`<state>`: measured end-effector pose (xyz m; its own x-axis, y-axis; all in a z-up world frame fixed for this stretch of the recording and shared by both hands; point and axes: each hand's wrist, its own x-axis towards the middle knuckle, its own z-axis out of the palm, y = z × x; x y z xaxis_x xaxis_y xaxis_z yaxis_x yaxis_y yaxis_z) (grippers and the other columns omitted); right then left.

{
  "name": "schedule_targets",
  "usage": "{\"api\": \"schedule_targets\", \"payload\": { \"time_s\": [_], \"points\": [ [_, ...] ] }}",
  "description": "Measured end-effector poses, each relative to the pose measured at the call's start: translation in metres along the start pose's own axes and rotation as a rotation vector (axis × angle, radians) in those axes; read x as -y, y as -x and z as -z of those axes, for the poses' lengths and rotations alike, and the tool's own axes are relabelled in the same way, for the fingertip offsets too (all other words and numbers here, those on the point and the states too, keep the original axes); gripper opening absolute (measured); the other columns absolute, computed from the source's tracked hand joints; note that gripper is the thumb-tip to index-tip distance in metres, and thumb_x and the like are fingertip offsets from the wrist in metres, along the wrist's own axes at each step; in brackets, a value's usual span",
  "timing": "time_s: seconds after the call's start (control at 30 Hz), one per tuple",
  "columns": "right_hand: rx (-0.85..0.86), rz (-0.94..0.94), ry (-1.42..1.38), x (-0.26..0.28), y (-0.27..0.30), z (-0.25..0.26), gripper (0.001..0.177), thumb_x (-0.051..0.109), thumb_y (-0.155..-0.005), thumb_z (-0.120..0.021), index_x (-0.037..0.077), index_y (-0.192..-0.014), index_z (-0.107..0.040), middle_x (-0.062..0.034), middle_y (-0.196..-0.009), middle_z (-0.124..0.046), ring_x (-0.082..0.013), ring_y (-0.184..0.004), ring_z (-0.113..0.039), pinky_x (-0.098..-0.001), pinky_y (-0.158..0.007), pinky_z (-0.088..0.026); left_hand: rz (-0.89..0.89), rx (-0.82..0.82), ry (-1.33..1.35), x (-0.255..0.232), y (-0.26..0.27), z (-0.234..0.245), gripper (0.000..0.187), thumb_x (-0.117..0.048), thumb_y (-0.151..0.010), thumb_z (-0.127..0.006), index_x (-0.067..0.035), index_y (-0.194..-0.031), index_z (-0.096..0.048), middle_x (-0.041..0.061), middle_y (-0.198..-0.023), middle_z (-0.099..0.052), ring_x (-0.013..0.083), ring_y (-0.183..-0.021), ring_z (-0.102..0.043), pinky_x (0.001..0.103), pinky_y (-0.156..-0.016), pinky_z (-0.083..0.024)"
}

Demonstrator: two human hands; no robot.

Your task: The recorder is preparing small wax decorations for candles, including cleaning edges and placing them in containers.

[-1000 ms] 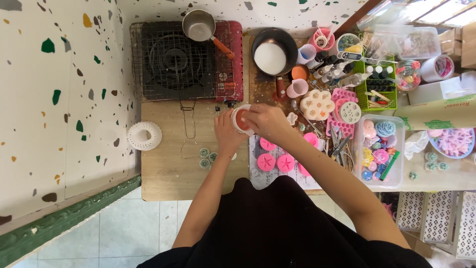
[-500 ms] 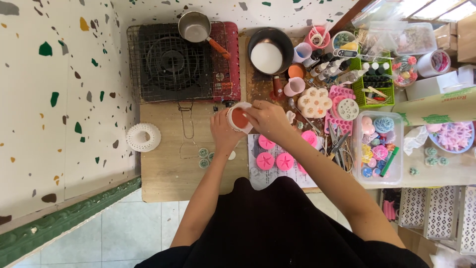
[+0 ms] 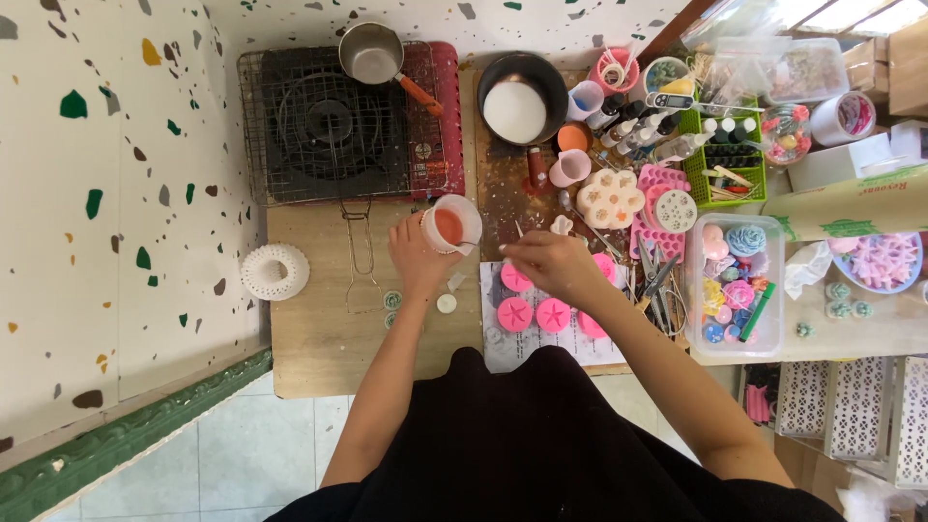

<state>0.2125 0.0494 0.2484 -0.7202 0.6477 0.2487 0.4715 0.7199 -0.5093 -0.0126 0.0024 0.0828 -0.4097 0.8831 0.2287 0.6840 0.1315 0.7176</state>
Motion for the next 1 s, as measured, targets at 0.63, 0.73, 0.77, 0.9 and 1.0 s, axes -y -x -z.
{"api": "schedule_targets", "payload": {
  "time_s": [0.63, 0.73, 0.77, 0.9, 1.0],
  "points": [
    [-0.268, -1.035, -0.734, -0.058, 0.004, -0.035, 0.041, 0.007, -0.089, -0.070, 0.006, -0.130, -0.068, -0.0099, -0.090, -0.066, -0.0154, -0.074, -0.065, -0.0265, -0.064, -0.054, -0.176, 0.519, 0.451, -0.022, -0.039, 0.055, 0.099, -0.021, -0.044, -0.094, -0.008, -0.135, -0.058, 0.013, -0.130, -0.064, 0.0348, -0.122, -0.057, 0.045, -0.109, -0.041],
    [0.174, -0.412, -0.822, -0.011, -0.036, 0.029, 0.059, 0.001, -0.082, -0.067, 0.007, -0.140, -0.063, -0.0049, -0.122, -0.059, -0.0113, -0.092, -0.058, -0.0240, -0.076, -0.052, -0.177, 0.915, 0.577, -0.053, -0.059, 0.088, 0.086, -0.019, -0.047, -0.088, -0.010, -0.129, -0.063, 0.010, -0.124, -0.069, 0.0294, -0.120, -0.063, 0.039, -0.111, -0.048],
    [0.347, -0.317, -0.681, 0.001, -0.045, 0.045, 0.058, 0.003, -0.079, -0.074, 0.009, -0.136, -0.064, -0.0037, -0.126, -0.059, -0.0124, -0.093, -0.060, -0.0251, -0.074, -0.053, -0.266, 0.984, 0.577, -0.065, -0.065, 0.098, 0.087, -0.019, -0.046, -0.088, -0.010, -0.128, -0.062, 0.011, -0.124, -0.068, 0.0296, -0.118, -0.063, 0.039, -0.108, -0.048],
    [0.509, -0.082, -0.551, 0.036, -0.060, 0.084, 0.059, 0.004, -0.070, -0.082, 0.008, -0.127, -0.066, -0.0075, -0.129, -0.059, -0.0170, -0.101, -0.065, -0.0289, -0.070, -0.057, -0.510, 1.109, 0.531, -0.093, -0.075, 0.131, 0.084, -0.021, -0.047, -0.092, -0.011, -0.126, -0.065, 0.010, -0.118, -0.070, 0.0300, -0.113, -0.064, 0.040, -0.104, -0.049],
    [0.314, 0.021, -0.476, 0.052, -0.045, 0.081, 0.040, 0.004, -0.079, -0.081, 0.010, -0.118, -0.072, -0.0054, -0.117, -0.068, -0.0195, -0.101, -0.069, -0.0291, -0.077, -0.058, -0.536, 1.105, 0.503, -0.104, -0.076, 0.147, 0.089, -0.026, -0.045, -0.095, -0.012, -0.127, -0.061, 0.009, -0.120, -0.069, 0.0317, -0.115, -0.063, 0.040, -0.099, -0.049]
  ]
}}
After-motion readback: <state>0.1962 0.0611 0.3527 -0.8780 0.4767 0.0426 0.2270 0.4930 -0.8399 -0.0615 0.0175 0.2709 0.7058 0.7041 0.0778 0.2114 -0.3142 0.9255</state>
